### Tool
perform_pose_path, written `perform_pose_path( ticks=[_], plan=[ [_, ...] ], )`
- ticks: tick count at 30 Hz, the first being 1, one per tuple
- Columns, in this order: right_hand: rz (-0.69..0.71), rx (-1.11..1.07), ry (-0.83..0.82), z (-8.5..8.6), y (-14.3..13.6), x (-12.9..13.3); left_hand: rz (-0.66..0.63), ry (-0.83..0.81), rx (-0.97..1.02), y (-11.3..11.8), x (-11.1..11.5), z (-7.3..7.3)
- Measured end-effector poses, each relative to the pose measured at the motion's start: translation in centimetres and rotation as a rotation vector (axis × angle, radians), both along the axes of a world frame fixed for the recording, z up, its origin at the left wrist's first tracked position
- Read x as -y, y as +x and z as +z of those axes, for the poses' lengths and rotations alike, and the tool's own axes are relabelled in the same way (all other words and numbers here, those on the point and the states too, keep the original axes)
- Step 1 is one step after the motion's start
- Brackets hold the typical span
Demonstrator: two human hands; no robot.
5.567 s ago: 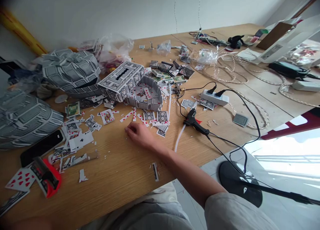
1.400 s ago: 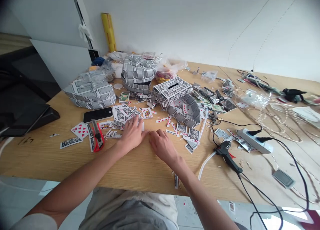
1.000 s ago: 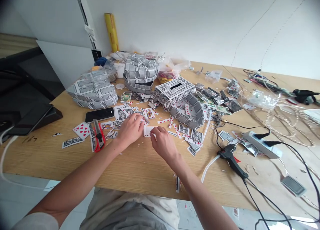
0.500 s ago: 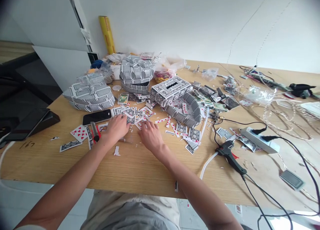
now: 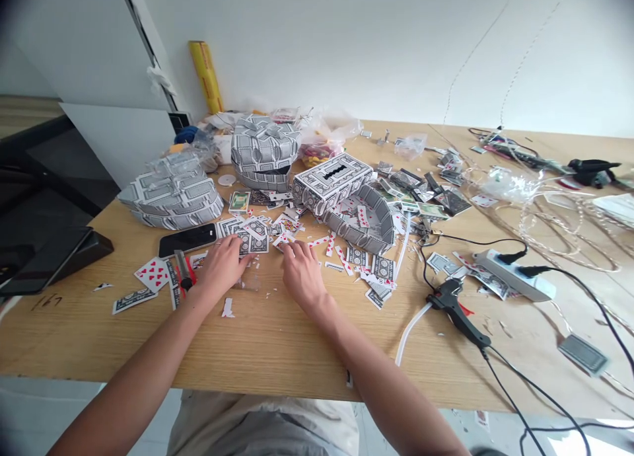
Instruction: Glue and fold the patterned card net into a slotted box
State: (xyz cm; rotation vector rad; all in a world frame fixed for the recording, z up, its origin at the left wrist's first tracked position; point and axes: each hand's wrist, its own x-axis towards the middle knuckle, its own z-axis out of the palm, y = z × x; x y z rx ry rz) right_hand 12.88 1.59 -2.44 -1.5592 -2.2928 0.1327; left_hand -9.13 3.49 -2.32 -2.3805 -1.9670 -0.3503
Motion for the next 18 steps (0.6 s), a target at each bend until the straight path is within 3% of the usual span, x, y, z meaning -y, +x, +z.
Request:
perform_pose_path(
  ticks=[8,18],
  plan=[
    [0.118,-0.126,0.041,-1.8,0.4,-0.2,-0.067,0.029,0.062,-0.1,-0.6,-0.7],
    [0.153,-0.233,0.038,-2.6,0.3,-0.2,-0.138,0.024,0.135,-0.4,-0.9,-0.4]
  ],
)
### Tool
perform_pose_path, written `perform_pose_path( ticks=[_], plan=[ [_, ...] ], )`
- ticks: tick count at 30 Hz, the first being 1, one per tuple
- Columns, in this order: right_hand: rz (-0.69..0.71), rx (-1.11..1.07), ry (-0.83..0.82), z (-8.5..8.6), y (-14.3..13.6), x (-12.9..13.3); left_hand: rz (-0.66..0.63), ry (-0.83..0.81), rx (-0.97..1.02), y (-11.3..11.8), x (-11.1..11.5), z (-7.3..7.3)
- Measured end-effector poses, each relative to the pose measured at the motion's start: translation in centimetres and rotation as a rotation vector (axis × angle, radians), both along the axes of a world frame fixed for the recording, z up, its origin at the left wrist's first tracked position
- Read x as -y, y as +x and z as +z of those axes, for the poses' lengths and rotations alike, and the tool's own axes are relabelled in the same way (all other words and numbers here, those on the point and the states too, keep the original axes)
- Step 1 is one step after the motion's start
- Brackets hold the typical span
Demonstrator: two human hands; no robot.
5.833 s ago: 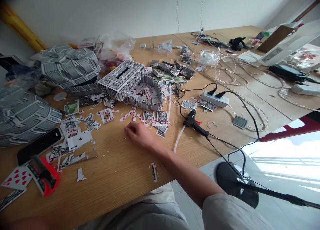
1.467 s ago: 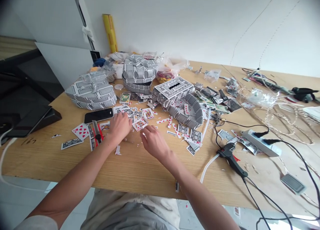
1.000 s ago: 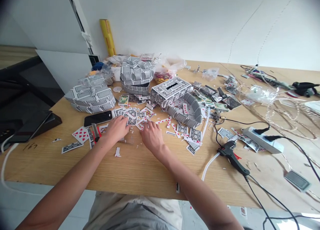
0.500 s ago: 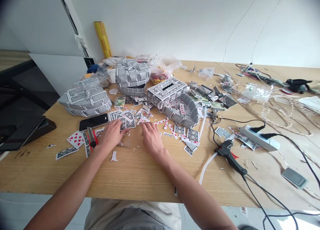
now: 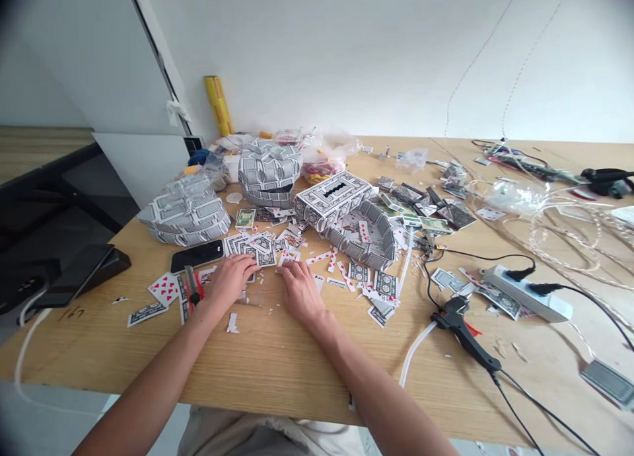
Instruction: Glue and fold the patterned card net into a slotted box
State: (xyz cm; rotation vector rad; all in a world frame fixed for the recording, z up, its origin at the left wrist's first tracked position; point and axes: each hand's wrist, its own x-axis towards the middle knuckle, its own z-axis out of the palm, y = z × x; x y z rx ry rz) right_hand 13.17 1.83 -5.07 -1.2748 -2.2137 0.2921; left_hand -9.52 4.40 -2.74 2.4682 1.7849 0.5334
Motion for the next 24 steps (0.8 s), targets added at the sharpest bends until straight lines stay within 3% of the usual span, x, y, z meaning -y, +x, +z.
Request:
perform_pose_path(
  ticks=[10,19,24],
  plan=[
    [-0.015,-0.057,-0.001,-0.6,-0.1,-0.2,-0.033,0.06,-0.002,0.1,0.0,1.0],
    [-0.031,-0.047,-0.007,-0.5,-0.3,-0.3,-0.111,0.255,0.107,-0.9,-0.3,1.7],
    [-0.044,-0.035,0.021,-0.8,-0.5,-0.3,-0.093,0.346,0.163,-1.4,-0.2,2.1]
  ],
)
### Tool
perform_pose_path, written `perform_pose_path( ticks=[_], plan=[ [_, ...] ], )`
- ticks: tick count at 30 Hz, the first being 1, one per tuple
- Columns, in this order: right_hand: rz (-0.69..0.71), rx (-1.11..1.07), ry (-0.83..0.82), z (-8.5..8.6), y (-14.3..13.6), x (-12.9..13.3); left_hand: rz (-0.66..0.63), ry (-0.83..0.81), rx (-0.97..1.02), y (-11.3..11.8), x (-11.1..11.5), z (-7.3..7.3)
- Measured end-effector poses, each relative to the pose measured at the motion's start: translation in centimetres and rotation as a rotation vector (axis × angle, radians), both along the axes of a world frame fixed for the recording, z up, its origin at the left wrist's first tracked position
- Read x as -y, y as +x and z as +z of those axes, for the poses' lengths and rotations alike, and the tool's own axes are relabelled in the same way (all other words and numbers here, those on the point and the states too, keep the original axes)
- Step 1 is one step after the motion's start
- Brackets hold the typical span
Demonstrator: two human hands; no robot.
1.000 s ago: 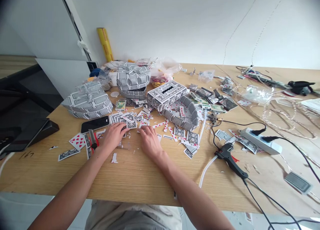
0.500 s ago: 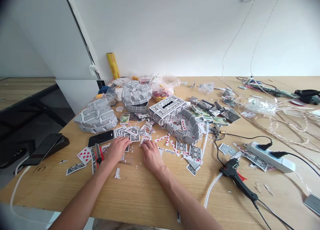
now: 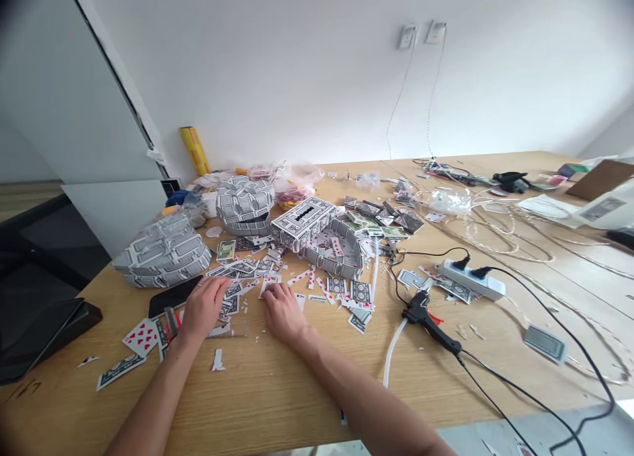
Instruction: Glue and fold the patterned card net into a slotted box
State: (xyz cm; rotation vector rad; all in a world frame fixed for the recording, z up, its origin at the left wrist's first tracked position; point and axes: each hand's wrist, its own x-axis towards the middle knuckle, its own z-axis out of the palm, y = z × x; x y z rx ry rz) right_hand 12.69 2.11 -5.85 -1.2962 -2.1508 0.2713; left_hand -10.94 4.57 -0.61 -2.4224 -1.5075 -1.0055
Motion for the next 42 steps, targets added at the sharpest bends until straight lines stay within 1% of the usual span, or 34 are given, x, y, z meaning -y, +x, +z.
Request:
perform_pose_path(
  ticks=[3,8,14,19,24,27,34,39,42],
  plan=[
    [-0.005,0.015,0.001,0.0,-0.1,0.1,0.036,0.008,0.023,-0.2,0.2,-0.1],
    [-0.024,0.047,0.003,0.3,-0.3,0.2,0.077,-0.052,0.014,0.0,0.6,-0.9],
    [-0.048,0.078,0.035,0.7,-0.6,0.2,0.019,-0.113,-0.018,1.2,1.0,-1.0],
    [-0.049,0.117,0.039,0.4,-0.5,0.1,-0.021,-0.165,0.01,1.4,0.8,-1.4],
    [-0.051,0.124,0.034,0.0,-0.5,-0.1,0.018,-0.218,0.064,1.0,0.5,-2.2],
    [-0.047,0.112,0.038,0.1,-0.4,-0.1,0.037,-0.232,0.077,1.0,0.6,-1.9],
    [-0.027,0.086,0.025,0.1,-0.3,0.0,0.042,-0.295,0.05,1.6,1.0,-0.8],
    [-0.028,0.08,0.034,0.1,-0.4,0.0,0.062,-0.332,-0.038,1.4,1.1,-0.7],
    [-0.041,0.086,0.057,0.5,-0.6,0.0,0.032,-0.314,-0.078,1.5,1.2,-0.9]
  ],
)
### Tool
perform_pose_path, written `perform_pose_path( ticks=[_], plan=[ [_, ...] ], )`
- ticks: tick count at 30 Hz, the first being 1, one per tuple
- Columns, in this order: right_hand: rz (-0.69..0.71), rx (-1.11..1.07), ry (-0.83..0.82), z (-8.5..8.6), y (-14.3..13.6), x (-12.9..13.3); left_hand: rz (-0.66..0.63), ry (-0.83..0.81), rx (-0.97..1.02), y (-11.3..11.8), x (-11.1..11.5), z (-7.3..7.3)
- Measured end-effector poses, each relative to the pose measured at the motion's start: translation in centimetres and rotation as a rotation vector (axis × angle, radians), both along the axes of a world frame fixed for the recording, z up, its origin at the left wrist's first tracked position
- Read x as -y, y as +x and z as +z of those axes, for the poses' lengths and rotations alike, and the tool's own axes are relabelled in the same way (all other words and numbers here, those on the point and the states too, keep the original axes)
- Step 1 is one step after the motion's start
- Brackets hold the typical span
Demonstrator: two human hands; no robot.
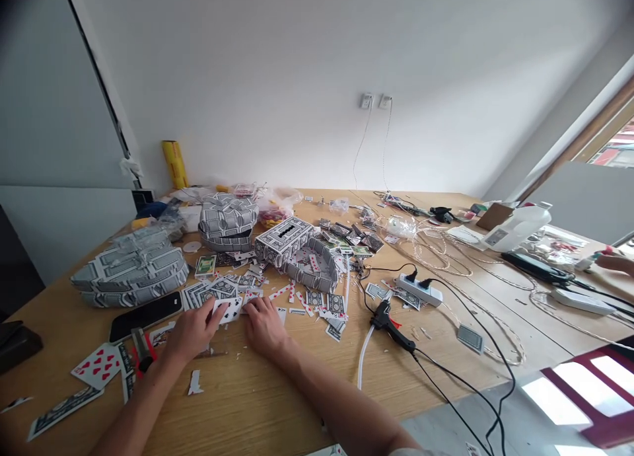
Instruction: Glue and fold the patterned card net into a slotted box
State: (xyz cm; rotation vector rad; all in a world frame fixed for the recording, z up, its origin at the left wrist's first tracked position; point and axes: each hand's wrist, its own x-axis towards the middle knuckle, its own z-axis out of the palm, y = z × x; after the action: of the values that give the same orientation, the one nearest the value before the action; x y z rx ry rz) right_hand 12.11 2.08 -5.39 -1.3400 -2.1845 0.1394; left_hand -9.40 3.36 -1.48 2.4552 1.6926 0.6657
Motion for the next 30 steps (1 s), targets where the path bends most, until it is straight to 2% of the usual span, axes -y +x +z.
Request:
perform_pose_path(
  ticks=[6,12,18,24,30],
  plan=[
    [-0.015,0.031,-0.037,-0.09,0.12,0.09,-0.079,-0.003,-0.001,0.68,0.67,0.27],
    [0.008,0.015,-0.05,-0.14,0.16,0.03,-0.038,-0.034,-0.008,0.3,0.54,0.82],
    [0.01,0.009,-0.007,-0.25,0.1,-0.01,-0.039,-0.042,-0.038,0.37,0.4,0.41],
    [0.003,0.019,-0.03,-0.22,0.27,-0.01,-0.059,-0.047,-0.053,0.62,0.5,0.35],
    [0.001,0.022,-0.045,-0.06,0.3,0.05,0.011,-0.095,-0.041,0.66,0.28,-0.09]
  ],
)
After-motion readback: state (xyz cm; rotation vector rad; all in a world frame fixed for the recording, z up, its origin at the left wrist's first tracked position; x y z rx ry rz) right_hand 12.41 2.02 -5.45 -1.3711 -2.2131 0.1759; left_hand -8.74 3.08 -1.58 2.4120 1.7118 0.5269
